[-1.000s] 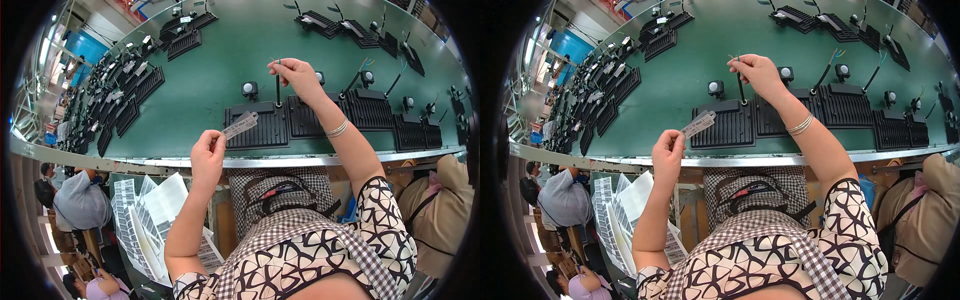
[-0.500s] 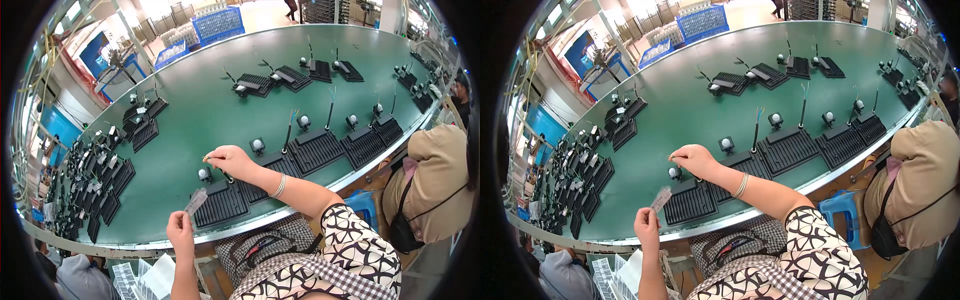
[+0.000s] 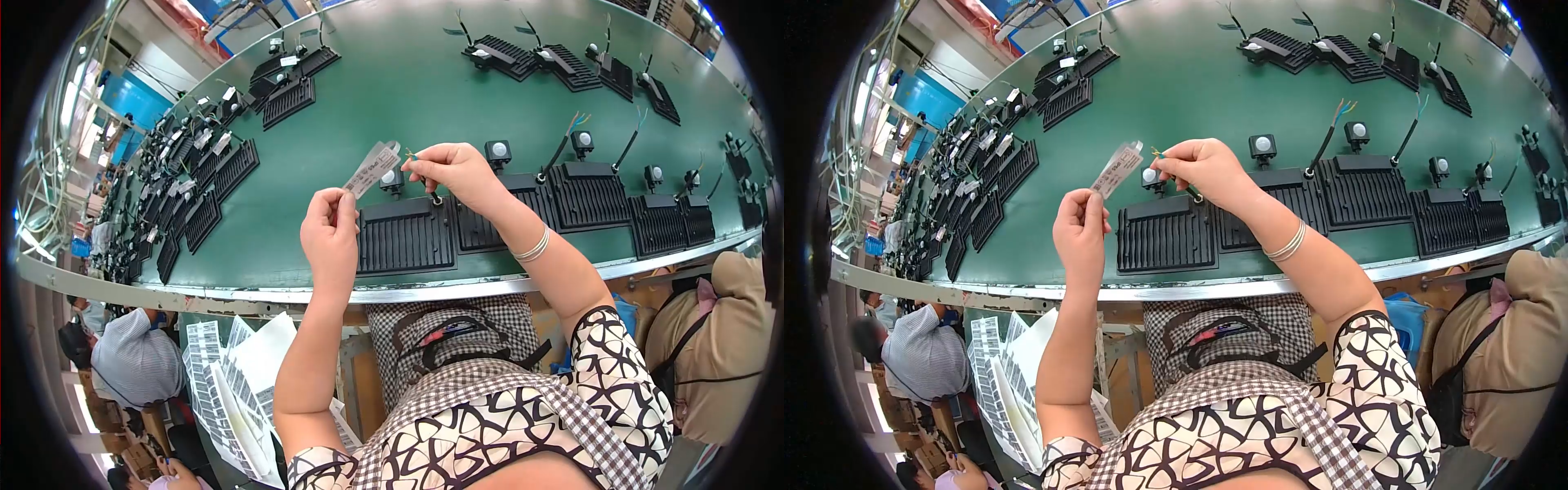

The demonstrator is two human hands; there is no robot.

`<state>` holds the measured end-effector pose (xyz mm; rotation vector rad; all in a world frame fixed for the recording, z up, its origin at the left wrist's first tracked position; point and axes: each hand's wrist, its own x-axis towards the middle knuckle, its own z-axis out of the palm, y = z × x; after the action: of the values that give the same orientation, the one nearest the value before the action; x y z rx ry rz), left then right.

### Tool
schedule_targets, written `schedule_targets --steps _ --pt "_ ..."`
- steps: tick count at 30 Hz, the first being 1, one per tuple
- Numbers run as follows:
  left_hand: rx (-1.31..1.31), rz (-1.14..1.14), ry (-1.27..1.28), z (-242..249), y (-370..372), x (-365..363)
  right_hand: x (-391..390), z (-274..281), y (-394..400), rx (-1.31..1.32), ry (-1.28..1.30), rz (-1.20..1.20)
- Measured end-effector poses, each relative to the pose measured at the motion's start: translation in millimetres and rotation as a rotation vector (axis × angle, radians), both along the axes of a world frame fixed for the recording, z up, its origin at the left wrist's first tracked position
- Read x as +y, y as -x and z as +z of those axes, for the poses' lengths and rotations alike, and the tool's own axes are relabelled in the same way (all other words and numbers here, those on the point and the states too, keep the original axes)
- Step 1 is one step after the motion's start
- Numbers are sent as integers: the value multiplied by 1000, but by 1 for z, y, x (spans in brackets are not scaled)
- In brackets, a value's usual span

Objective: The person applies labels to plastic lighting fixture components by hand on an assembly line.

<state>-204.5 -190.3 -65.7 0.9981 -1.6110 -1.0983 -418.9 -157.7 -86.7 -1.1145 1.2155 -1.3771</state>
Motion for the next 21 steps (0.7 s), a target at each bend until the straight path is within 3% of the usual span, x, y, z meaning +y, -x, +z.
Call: schedule_targets --steps 13,21 --pt "-146 -56 44 -15 12 -7 3 -10 1 46 -25 -52" --pt "-393 -82 83 -29 20 -9 9 -31 2 -87 -78 10"
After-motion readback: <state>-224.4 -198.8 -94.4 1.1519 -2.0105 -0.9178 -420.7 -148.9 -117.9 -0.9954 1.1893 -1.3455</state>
